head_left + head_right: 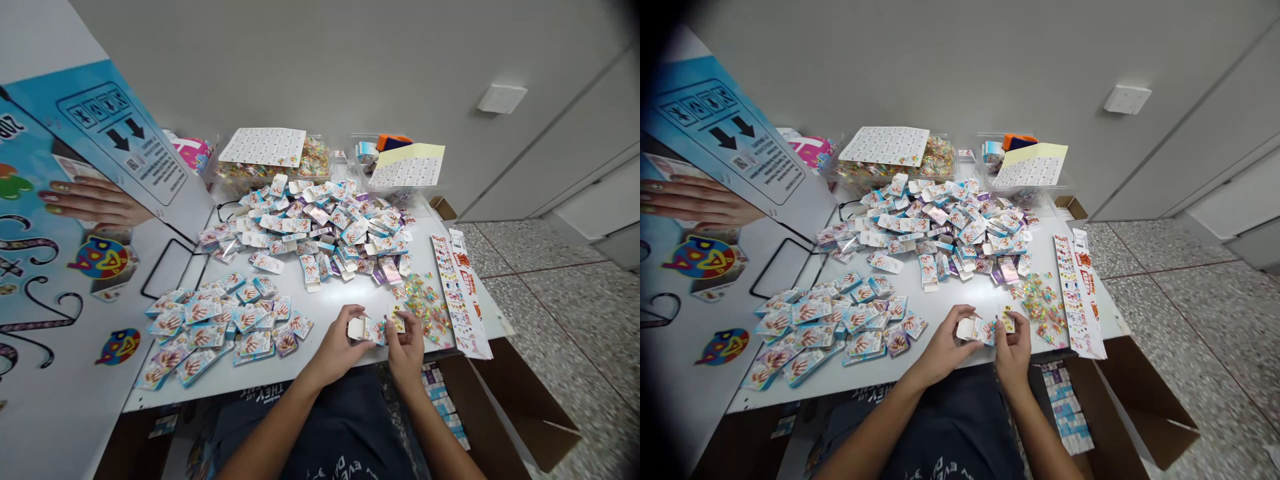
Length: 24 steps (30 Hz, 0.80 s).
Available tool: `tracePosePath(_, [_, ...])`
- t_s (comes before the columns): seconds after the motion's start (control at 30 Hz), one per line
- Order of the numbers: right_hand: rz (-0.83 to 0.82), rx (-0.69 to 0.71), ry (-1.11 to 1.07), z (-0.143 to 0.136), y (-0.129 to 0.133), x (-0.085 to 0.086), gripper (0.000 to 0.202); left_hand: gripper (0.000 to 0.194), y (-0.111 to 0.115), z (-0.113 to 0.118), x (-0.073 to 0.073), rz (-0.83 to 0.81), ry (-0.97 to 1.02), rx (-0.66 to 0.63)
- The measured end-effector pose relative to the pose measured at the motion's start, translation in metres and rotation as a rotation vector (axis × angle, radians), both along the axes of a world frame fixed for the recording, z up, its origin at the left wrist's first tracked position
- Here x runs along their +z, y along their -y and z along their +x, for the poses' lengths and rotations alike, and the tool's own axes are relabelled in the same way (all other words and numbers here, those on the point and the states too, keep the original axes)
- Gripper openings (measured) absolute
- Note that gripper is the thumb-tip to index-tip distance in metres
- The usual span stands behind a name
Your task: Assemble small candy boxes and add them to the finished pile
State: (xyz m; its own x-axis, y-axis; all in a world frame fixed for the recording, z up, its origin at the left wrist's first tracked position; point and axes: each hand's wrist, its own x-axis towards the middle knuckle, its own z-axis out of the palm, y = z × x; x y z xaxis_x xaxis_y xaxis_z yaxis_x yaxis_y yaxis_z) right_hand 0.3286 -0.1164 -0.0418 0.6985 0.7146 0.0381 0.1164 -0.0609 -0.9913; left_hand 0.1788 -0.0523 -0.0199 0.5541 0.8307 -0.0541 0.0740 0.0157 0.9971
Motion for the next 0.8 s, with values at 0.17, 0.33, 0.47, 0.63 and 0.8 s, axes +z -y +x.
tracePosePath(0.17, [-0.039, 0.040, -0.035, -0.031, -0.004, -0.001, 0.042, 0.098, 0.004, 0.014, -0.007, -0.298, 0.421, 0.158])
tracePosePath(0.33, [-0.045, 0.040, -0.021, -0.049, -0.006, -0.004, 0.044, 0.050, 0.013, 0.019, -0.007, -0.322, 0.395, 0.209])
tracePosePath(0.47, [-0.050, -0.002, -0.005, -0.056, -0.011, -0.001, 0.046, 0.035, 0.025, 0.021, -0.004, -0.243, 0.341, 0.363])
tracePosePath(0.63, [-0.020, -0.002, -0.037, -0.061, -0.013, 0.011, 0.044, 0.043, 0.020, 0.014, 0.011, -0.250, 0.215, 0.409])
tracePosePath(0.8, [0.024, 0.158, -0.085, -0.058, -0.011, 0.022, 0.043, 0.046, 0.012, 0.006, 0.021, -0.320, 0.227, 0.390])
